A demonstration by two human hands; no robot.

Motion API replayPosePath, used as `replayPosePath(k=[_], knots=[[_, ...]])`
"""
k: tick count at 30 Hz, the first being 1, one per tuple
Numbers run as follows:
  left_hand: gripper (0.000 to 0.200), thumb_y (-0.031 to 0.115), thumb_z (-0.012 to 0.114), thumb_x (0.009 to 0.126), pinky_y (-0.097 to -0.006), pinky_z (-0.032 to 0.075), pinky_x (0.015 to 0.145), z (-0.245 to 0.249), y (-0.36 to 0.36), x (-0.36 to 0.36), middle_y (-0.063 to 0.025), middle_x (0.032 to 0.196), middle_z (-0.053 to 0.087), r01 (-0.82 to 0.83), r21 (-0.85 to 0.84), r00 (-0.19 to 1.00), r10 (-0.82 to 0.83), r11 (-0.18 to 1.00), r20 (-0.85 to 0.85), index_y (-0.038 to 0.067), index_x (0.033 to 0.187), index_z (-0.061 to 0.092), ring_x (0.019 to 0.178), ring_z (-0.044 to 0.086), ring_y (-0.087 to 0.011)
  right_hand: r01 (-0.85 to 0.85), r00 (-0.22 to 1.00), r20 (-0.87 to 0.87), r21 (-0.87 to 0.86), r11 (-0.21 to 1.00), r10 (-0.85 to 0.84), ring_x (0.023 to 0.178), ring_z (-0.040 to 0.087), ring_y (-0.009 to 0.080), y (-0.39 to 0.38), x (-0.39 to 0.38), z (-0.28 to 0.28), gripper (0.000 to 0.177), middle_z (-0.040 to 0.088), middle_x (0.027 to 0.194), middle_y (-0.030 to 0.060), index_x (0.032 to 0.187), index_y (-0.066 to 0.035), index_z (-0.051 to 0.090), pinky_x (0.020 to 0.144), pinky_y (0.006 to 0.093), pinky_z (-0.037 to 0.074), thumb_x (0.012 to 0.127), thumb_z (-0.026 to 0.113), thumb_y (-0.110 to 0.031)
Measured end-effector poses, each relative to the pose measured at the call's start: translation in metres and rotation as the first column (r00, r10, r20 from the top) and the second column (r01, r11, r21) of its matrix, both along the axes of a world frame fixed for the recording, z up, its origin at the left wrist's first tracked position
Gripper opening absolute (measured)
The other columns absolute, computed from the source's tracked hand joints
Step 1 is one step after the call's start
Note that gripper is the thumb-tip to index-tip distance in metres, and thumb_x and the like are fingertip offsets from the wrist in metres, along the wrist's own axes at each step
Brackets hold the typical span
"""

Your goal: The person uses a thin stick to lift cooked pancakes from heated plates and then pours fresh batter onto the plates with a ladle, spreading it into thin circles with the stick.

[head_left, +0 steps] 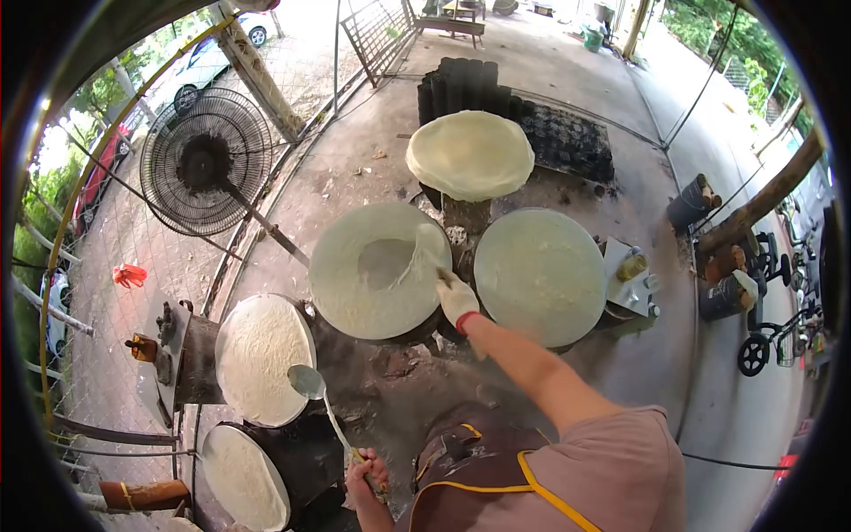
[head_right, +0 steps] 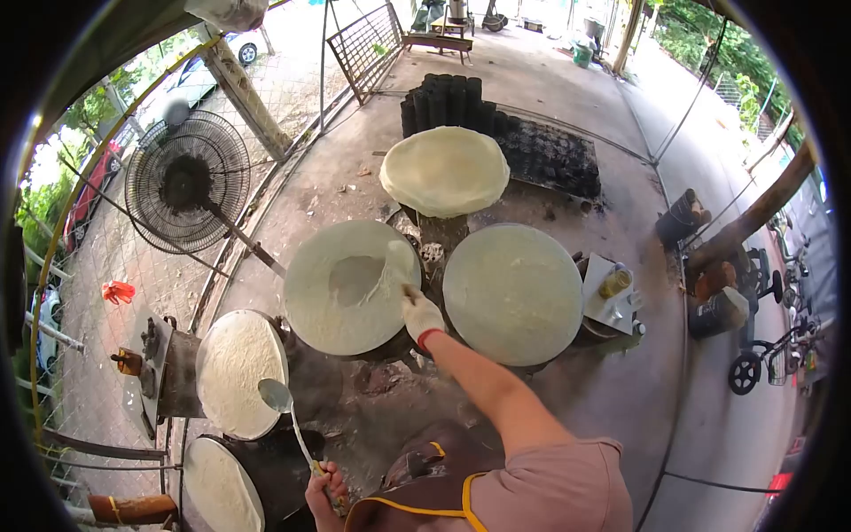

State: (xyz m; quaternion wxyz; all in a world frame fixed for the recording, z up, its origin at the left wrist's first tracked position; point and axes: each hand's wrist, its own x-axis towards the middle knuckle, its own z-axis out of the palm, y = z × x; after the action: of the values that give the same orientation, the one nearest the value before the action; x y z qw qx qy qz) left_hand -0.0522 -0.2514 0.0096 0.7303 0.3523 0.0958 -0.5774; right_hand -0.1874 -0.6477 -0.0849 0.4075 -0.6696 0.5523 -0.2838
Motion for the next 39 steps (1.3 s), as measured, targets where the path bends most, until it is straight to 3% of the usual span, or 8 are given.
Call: replayPosePath(k=[6, 7, 11, 15, 23, 27, 31, 39], knots=[[0.023, -0.005, 0.051, 0.076, -0.0250, 0.035, 0.042, 0.001, -0.012, 0.018, -0.0090, 0.090, 0.046, 0.050, -0.040, 0.999, -0.051, 0.998, -0.013, 0.004, 0.096, 0.045, 0.057, 0.039, -0.0134, -0.264, 0.950, 0.260, 0.376, 0.888, 0.172, 0.102, 0.058, 0.0318, -0.018, 0.013, -0.061, 0.037, 0.062, 0.106, 0.0187, 0.115, -0.007, 0.058, 0.088, 0.0377, 0.044, 0.088, 0.049, -0.030], [0.022, -0.004, 0.051, 0.077, -0.0247, 0.035, 0.042, 0.002, -0.014, 0.019, -0.0090, 0.090, 0.046, 0.067, -0.031, 0.998, -0.068, 0.997, -0.011, 0.004, 0.096, 0.045, 0.057, 0.040, -0.0134, -0.071, 0.974, -0.185, 0.311, 0.948, 0.134, 0.101, 0.059, 0.0304, 0.003, -0.001, 0.054, 0.036, 0.062, 0.105, 0.0186, 0.115, -0.005, 0.058, 0.086, 0.0375, 0.045, 0.087, 0.050, -0.027], [0.021, -0.004, 0.051, 0.077, -0.0240, 0.035, 0.042, 0.001, -0.020, 0.022, -0.0091, 0.089, 0.047, 0.150, -0.040, 0.989, -0.150, 0.988, 0.010, 0.003, 0.096, 0.046, 0.057, 0.040, -0.0134, 0.135, 0.991, 0.015, -0.055, 0.989, -0.134, 0.077, 0.064, 0.0267, 0.040, -0.033, -0.052, 0.031, 0.065, 0.085, 0.0157, 0.114, -0.008, 0.059, 0.065, 0.0347, 0.047, 0.089, 0.050, -0.023], [0.020, -0.005, 0.049, 0.077, -0.0234, 0.036, 0.042, 0.000, -0.023, 0.023, -0.0101, 0.086, 0.048, 0.187, -0.037, 0.982, -0.188, 0.982, -0.012, 0.002, 0.096, 0.048, 0.056, 0.039, -0.0132, -0.096, 0.876, 0.432, 0.590, 0.802, -0.213, 0.054, 0.043, 0.0036, 0.135, -0.066, 0.023, 0.027, 0.051, 0.065, -0.0018, 0.114, -0.013, 0.061, 0.044, 0.0226, 0.033, 0.089, 0.053, -0.018], [0.024, -0.007, 0.048, 0.074, -0.0248, 0.036, 0.041, -0.012, -0.030, 0.026, -0.0115, 0.086, 0.049, 0.181, 0.026, 0.983, -0.181, 0.983, -0.005, 0.003, 0.096, 0.047, 0.055, 0.041, -0.0147, -0.131, 0.761, 0.473, 0.783, 0.608, -0.444, 0.046, 0.043, 0.0091, 0.068, 0.011, -0.017, 0.034, 0.051, 0.061, -0.0012, 0.114, -0.008, 0.060, 0.042, 0.0254, 0.033, 0.083, 0.060, -0.022], [0.027, -0.008, 0.048, 0.072, -0.0253, 0.036, 0.040, -0.003, -0.032, 0.019, -0.0116, 0.086, 0.049, 0.162, 0.056, 0.987, -0.162, 0.985, 0.010, 0.003, 0.096, 0.047, 0.055, 0.042, -0.0157, 0.312, 0.751, 0.443, 0.416, 0.854, -0.490, 0.047, 0.044, 0.0067, 0.015, 0.002, -0.054, 0.029, 0.055, 0.064, -0.0020, 0.112, -0.006, 0.061, 0.043, 0.0259, 0.036, 0.088, 0.054, -0.020], [0.027, -0.008, 0.048, 0.071, -0.0244, 0.037, 0.040, 0.001, -0.039, 0.011, -0.0114, 0.086, 0.050, 0.156, 0.029, 0.988, -0.155, 0.987, -0.004, 0.001, 0.096, 0.047, 0.055, 0.042, -0.0147, -0.080, 0.997, 0.016, -0.077, 0.994, 0.082, 0.083, 0.063, 0.0275, 0.027, 0.006, -0.053, 0.029, 0.066, 0.090, 0.0165, 0.112, -0.005, 0.060, 0.074, 0.0341, 0.047, 0.087, 0.050, -0.016], [0.029, -0.009, 0.048, 0.070, -0.0228, 0.037, 0.040, 0.016, -0.060, -0.030, -0.0118, 0.086, 0.049, 0.045, 0.034, 0.999, -0.044, 0.998, -0.029, 0.000, 0.097, 0.046, 0.055, 0.041, -0.0140, -0.106, 0.994, 0.015, 0.119, 0.987, 0.105, 0.098, 0.058, 0.0358, -0.030, -0.017, -0.010, 0.038, 0.061, 0.102, 0.0206, 0.113, -0.011, 0.060, 0.084, 0.0403, 0.046, 0.083, 0.050, -0.031]])
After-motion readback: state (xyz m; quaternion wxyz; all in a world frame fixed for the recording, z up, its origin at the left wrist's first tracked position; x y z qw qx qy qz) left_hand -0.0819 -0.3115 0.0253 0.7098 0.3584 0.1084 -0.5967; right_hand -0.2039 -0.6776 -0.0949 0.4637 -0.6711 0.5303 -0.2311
